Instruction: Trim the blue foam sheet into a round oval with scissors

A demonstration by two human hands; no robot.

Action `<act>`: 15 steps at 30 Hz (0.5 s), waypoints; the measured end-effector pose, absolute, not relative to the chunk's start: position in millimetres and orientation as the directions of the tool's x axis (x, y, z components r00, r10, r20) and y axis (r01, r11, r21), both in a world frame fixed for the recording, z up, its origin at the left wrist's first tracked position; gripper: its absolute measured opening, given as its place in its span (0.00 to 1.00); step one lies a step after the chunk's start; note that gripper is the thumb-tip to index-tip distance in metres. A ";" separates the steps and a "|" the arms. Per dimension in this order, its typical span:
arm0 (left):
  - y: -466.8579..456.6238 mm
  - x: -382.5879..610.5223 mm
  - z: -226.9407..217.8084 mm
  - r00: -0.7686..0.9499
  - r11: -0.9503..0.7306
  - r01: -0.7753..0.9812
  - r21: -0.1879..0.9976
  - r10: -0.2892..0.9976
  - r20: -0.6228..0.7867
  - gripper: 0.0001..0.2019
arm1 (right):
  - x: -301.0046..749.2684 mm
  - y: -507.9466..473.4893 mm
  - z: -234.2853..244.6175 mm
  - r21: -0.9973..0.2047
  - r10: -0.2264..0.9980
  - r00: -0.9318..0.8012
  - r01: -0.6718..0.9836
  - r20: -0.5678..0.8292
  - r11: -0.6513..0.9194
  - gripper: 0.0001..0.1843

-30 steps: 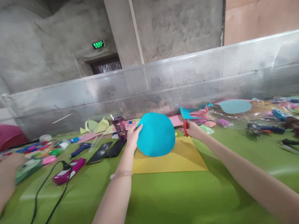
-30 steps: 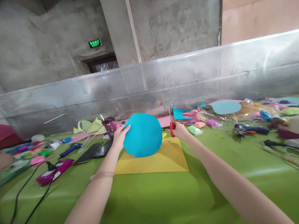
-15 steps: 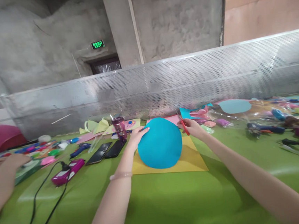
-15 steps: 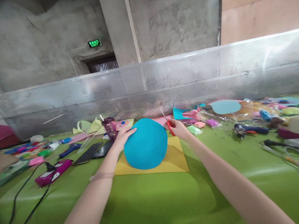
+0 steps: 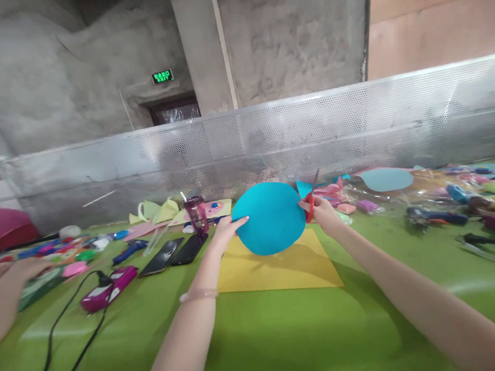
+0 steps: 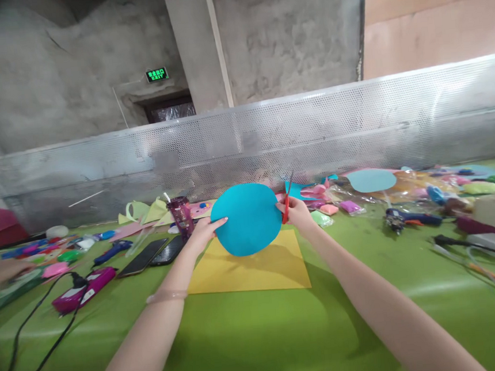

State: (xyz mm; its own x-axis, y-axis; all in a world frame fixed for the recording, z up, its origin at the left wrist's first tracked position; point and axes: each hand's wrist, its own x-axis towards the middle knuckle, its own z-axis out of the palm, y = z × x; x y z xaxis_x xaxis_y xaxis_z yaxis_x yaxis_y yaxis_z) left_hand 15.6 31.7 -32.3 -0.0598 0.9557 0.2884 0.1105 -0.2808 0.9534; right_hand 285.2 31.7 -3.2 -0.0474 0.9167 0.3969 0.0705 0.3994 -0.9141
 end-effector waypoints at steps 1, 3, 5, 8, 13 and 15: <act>33.4 14.7 -33.2 -0.088 -0.296 0.137 0.945 0.947 0.310 0.25 | 285.4 31.6 -3.1 -0.921 0.922 -0.045 0.060 0.384 0.386 0.16; 35.1 13.5 -33.2 -0.169 -0.338 0.180 0.924 0.915 0.367 0.24 | 285.6 32.9 -4.2 -0.930 0.929 -0.065 0.037 0.363 0.366 0.15; 34.6 12.4 -31.6 -0.228 -0.372 0.190 0.908 0.883 0.410 0.24 | 286.5 36.5 -7.0 -0.935 0.931 -0.090 0.004 0.354 0.356 0.14; 32.6 10.8 -28.7 -0.263 -0.423 0.175 0.889 0.850 0.456 0.24 | 289.1 44.0 -12.3 -0.942 0.938 -0.084 -0.024 0.337 0.336 0.12; 34.4 9.4 -29.0 -0.301 -0.444 0.162 0.882 0.828 0.472 0.25 | 290.5 47.7 -19.4 -0.947 0.946 -0.190 0.139 0.261 0.289 0.09; 36.5 9.2 -30.3 -0.308 -0.467 0.151 0.871 0.815 0.490 0.24 | 289.1 45.5 -21.2 -0.939 0.932 -0.258 0.165 0.254 0.301 0.09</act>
State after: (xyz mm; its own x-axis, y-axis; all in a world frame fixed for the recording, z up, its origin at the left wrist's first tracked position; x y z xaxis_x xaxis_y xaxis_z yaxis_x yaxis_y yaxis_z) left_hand 9.2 36.5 -30.3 -0.3083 0.8154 0.4900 0.1507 -0.4667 0.8715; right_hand 289.1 45.5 -21.2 -0.2577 0.9322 0.2541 0.1645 0.3014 -0.9392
